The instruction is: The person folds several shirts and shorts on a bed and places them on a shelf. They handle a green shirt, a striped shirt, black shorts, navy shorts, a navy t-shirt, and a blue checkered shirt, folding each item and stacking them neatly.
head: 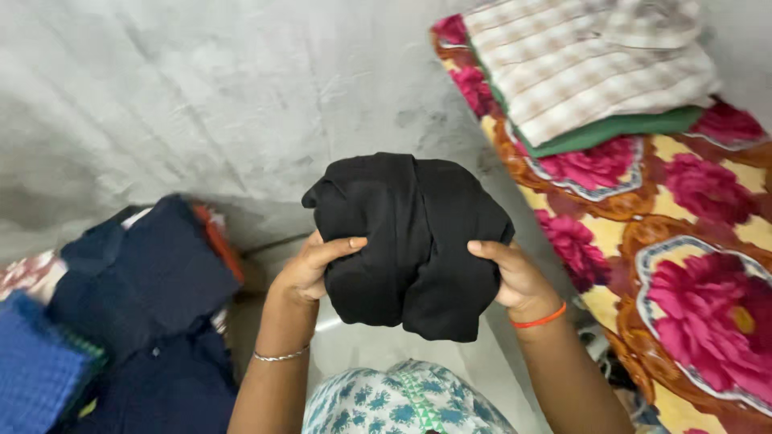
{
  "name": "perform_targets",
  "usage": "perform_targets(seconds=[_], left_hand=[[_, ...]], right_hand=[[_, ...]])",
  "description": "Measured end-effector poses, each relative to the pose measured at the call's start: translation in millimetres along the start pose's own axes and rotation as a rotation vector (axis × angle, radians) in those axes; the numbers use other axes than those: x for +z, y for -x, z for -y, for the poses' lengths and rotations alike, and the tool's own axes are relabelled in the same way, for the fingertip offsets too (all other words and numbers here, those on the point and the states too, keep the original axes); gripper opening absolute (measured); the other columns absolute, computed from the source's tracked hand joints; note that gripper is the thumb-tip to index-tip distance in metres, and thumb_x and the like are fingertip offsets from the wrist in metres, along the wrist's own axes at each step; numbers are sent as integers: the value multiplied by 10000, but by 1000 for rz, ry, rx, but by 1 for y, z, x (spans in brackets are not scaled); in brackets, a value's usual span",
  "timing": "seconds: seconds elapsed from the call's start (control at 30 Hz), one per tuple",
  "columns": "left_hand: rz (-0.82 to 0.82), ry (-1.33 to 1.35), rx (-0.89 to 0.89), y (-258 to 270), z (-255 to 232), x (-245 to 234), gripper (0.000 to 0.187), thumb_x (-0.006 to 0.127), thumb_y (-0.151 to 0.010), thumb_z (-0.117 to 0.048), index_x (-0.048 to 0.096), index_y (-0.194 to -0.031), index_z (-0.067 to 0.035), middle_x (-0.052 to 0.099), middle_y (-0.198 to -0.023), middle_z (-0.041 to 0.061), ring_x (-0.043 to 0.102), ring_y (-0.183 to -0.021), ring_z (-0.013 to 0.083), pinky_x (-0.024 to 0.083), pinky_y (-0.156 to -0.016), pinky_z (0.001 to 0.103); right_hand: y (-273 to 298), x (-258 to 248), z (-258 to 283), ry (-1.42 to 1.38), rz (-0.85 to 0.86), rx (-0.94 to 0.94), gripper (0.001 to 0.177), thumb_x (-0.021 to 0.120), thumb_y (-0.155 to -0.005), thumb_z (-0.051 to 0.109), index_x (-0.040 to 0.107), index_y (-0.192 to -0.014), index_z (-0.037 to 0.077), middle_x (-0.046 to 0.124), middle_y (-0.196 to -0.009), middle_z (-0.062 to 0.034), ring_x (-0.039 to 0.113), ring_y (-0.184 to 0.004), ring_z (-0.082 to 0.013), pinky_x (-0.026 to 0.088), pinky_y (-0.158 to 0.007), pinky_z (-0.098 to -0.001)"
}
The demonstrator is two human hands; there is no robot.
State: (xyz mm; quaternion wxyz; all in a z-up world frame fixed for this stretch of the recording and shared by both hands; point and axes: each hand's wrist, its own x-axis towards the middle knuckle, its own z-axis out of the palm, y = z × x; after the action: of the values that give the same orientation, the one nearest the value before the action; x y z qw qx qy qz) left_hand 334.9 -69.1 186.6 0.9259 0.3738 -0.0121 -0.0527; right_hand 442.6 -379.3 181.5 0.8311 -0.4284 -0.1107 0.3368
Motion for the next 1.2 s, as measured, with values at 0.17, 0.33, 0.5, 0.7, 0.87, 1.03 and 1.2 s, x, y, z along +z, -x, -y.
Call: perform_targets(seconds=[0.17,0.33,0.5,0.7,0.87,1.03,1.2], left_hand=[[234,61,-136,-113,19,80,522,681,-889,37,548,-1394,59,680,-1252,155,696,-1094,250,578,-958,399],[402,27,-249,-204,42,154,521,690,-876,25,553,-1378,55,689,-1239,155,706,-1082,256,587,-958,404],[631,63,-418,-290,74,218,509,722,-873,-15,576,-1357,39,699,-1223,152,706,-1089,256,586,-971,412],[864,12,-516,-408,110,321,456,780,-834,-80,649,-1258,21,713,-1159,150,716,-1037,265,606,-940,426],[980,-59,-626,-496,145,382,422,807,-854,-138,671,-1206,52,723,-1135,174,716,-997,282,602,-931,442],[691,-636,-746,-517,217,323,509,704,-815,-150,629,-1308,-45,650,-1255,138,626,-1079,280,513,-906,492],[635,-711,-518,-522,262,271,783,542,-752,-1,369,-1514,-47,572,-1417,215,600,-1241,342,512,-1031,435]], right_hand=[[57,-44,84,-122,-142,-196,496,683,-903,26,586,-1389,-9,701,-1256,-140,713,-1106,-269,558,-992,-428],[96,-73,137,-162,-279,-411,451,654,-935,56,606,-1378,-15,719,-1252,-155,717,-1099,-290,556,-993,-442],[128,-103,169,-180,-396,-639,370,624,-1053,85,603,-1397,-48,698,-1291,-186,695,-1159,-317,541,-1056,-460],[136,-98,253,-18,-619,-807,447,626,-1004,166,611,-1404,-33,696,-1334,-180,676,-1214,-322,520,-1089,-461],[140,-129,297,-22,-672,-874,420,650,-1005,190,618,-1369,-19,694,-1320,-182,684,-1198,-323,528,-1104,-460],[116,-230,237,-194,-826,-585,383,722,-959,219,653,-1258,-11,715,-1179,-173,697,-1035,-314,574,-966,-464],[117,-259,193,-164,-1073,-450,391,736,-843,185,684,-1208,52,747,-1126,-96,727,-992,-248,586,-914,-424]])
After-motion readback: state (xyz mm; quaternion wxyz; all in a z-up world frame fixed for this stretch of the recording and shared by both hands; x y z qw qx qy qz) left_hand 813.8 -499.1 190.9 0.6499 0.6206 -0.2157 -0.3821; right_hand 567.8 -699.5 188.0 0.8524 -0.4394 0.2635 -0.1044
